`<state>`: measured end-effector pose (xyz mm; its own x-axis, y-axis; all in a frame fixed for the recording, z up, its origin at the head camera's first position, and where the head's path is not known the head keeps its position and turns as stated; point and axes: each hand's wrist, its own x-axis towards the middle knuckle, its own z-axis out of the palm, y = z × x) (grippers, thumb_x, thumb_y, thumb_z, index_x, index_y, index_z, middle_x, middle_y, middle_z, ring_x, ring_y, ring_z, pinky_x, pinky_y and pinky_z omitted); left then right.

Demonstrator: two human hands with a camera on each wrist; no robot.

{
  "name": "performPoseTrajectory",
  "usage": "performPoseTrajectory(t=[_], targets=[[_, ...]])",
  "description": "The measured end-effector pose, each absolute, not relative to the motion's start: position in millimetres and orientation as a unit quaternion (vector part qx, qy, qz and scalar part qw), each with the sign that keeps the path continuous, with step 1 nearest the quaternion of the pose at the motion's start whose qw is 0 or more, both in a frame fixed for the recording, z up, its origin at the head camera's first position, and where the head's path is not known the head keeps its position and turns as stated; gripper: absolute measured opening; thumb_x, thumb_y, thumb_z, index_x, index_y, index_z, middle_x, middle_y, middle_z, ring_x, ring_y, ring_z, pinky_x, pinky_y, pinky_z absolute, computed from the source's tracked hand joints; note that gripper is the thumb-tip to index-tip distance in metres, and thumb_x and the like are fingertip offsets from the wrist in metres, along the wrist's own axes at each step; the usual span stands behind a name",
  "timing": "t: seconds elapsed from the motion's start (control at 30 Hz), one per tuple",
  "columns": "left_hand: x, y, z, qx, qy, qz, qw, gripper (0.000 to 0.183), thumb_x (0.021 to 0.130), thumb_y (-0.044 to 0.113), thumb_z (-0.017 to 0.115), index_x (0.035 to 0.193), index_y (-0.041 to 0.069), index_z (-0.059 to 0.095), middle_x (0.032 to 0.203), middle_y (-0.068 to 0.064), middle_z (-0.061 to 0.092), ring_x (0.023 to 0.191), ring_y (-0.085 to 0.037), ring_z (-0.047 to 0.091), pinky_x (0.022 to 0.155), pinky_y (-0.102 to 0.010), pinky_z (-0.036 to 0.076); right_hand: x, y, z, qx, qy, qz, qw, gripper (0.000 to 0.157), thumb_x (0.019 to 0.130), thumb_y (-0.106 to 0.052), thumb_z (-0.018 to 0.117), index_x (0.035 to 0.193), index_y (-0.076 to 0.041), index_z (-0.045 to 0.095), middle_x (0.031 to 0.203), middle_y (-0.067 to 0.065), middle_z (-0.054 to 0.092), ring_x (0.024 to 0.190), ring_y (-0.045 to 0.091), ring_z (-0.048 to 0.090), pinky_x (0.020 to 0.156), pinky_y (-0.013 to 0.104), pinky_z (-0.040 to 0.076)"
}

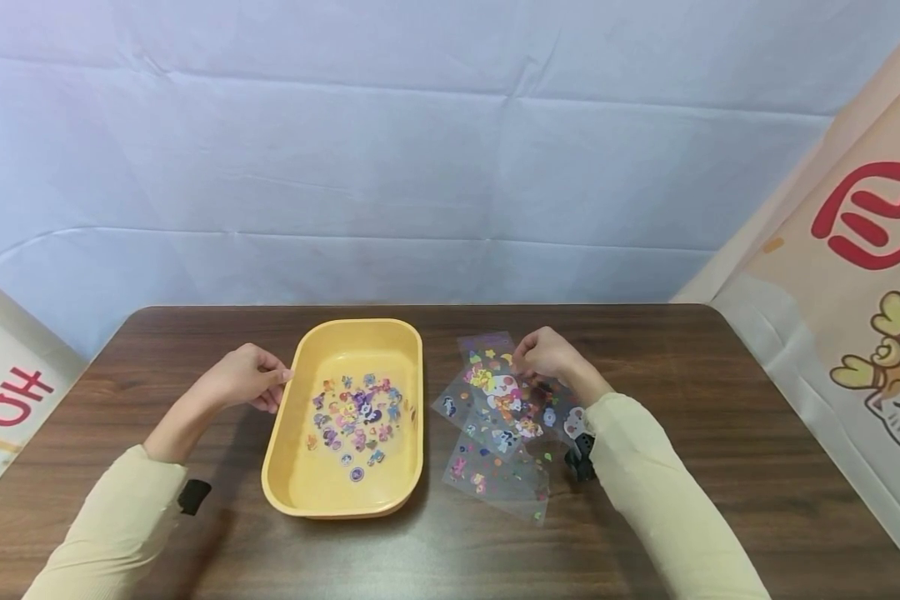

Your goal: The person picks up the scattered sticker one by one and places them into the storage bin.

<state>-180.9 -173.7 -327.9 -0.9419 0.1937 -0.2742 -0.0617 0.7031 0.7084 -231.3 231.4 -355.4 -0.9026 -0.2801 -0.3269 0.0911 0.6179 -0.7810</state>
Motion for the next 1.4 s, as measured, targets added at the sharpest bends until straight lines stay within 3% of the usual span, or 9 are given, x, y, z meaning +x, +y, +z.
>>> performPoseTrajectory(t=[0.23, 0.4, 0.7, 1.4], targets=[[-181.0, -173.0, -327.8, 0.034, 0.907, 0.387, 0.166, 0.022, 0.094, 0.009, 0.051, 0.089, -0.009, 0.064, 0.061, -0.009, 0.06, 0.052, -0.015, 0.061, 0.056, -0.032, 0.056, -229.5, 230.3, -361.5, -0.052, 0.881, -0.422, 0.205, 0.02, 0.084, 0.001, 0.057, 0.1, 0.013, 0.058, 0.074, 0.013, 0.059, 0.054, 0.017, 0.043, 0.048, 0.03, 0.037], [-181.2, -172.7, -327.9, 0.032, 0.906, 0.387, 0.165, 0.022, 0.094, 0.009, 0.051, 0.089, -0.009, 0.064, 0.061, -0.009, 0.06, 0.052, -0.015, 0.061, 0.057, -0.033, 0.056, -230.4, 228.3, -365.3, -0.053, 0.889, -0.409, 0.2, 0.02, 0.084, 0.001, 0.058, 0.1, 0.013, 0.058, 0.071, 0.011, 0.057, 0.053, 0.016, 0.044, 0.049, 0.031, 0.038], [-183.8, -173.6, -330.1, 0.029, 0.907, 0.384, 0.171, 0.023, 0.094, 0.009, 0.05, 0.087, -0.008, 0.064, 0.06, -0.009, 0.06, 0.051, -0.014, 0.061, 0.057, -0.034, 0.056, -230.7, 224.8, -372.4, -0.03, 0.895, -0.402, 0.189, 0.02, 0.083, 0.001, 0.06, 0.101, 0.011, 0.057, 0.08, 0.013, 0.058, 0.061, 0.02, 0.046, 0.055, 0.032, 0.042], [-183.5, -173.8, -330.3, 0.028, 0.906, 0.387, 0.169, 0.023, 0.094, 0.009, 0.051, 0.088, -0.008, 0.064, 0.06, -0.009, 0.06, 0.052, -0.014, 0.061, 0.058, -0.035, 0.056, -229.3, 225.6, -372.1, -0.026, 0.903, -0.389, 0.179, 0.015, 0.081, 0.003, 0.06, 0.095, 0.009, 0.06, 0.075, 0.013, 0.058, 0.061, 0.02, 0.049, 0.055, 0.031, 0.043]])
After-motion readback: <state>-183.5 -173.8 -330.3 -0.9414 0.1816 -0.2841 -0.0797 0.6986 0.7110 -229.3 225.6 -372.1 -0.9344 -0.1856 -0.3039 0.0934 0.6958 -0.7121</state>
